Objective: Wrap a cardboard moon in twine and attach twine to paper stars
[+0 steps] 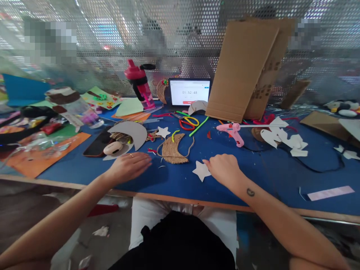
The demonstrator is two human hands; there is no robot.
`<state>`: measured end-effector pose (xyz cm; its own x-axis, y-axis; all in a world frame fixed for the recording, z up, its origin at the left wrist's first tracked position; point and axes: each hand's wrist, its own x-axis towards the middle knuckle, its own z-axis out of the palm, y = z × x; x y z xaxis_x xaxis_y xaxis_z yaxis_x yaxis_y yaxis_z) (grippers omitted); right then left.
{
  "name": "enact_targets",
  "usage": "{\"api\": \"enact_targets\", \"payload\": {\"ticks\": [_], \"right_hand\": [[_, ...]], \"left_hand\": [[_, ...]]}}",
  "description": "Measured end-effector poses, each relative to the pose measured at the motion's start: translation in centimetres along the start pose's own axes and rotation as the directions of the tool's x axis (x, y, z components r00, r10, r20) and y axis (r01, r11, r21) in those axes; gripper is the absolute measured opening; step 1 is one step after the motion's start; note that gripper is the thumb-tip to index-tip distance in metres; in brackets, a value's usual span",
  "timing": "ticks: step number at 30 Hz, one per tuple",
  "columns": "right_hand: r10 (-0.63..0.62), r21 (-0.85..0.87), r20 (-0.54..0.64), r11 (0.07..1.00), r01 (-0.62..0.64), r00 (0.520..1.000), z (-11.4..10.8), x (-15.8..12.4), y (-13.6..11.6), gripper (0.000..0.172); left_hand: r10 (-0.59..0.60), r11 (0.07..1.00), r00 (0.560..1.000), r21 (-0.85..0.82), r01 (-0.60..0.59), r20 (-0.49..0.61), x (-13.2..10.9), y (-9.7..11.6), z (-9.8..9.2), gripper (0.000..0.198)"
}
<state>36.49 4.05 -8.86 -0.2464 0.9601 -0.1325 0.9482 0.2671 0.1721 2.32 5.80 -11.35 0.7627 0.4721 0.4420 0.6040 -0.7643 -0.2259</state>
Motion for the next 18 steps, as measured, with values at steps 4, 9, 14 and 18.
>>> {"api": "enact_targets", "payload": {"ticks": [4, 9, 14, 18], "right_hand": [[-0.025, -0.032, -0.071, 0.999, 0.023, 0.997, -1.0, 1.6, 0.8, 0.045], [-0.080, 0.196, -0.149, 0.975, 0.109, 0.986, 0.7, 3.4, 1.6, 0.041], [-0.147, 0.352, -0.148, 0.917, 0.191, 0.978, 2.8, 3.3, 2.1, 0.039], [-0.158, 0.352, -0.164, 0.913, 0.208, 0.974, 3.1, 3.1, 2.1, 0.035]], "left_hand": [[-0.314, 0.946, 0.936, -0.024, 0.322, 0.160, -0.3, -3.0, -0.7, 0.030], [-0.428, 0.889, 0.879, -0.075, 0.451, 0.209, 1.4, -4.4, -0.2, 0.032], [-0.316, 0.932, 0.879, -0.056, 0.358, 0.356, 3.7, -3.0, 1.1, 0.036], [-0.378, 0.921, 0.850, 0.054, 0.386, 0.366, 4.5, -3.6, 0.8, 0.038]]}}
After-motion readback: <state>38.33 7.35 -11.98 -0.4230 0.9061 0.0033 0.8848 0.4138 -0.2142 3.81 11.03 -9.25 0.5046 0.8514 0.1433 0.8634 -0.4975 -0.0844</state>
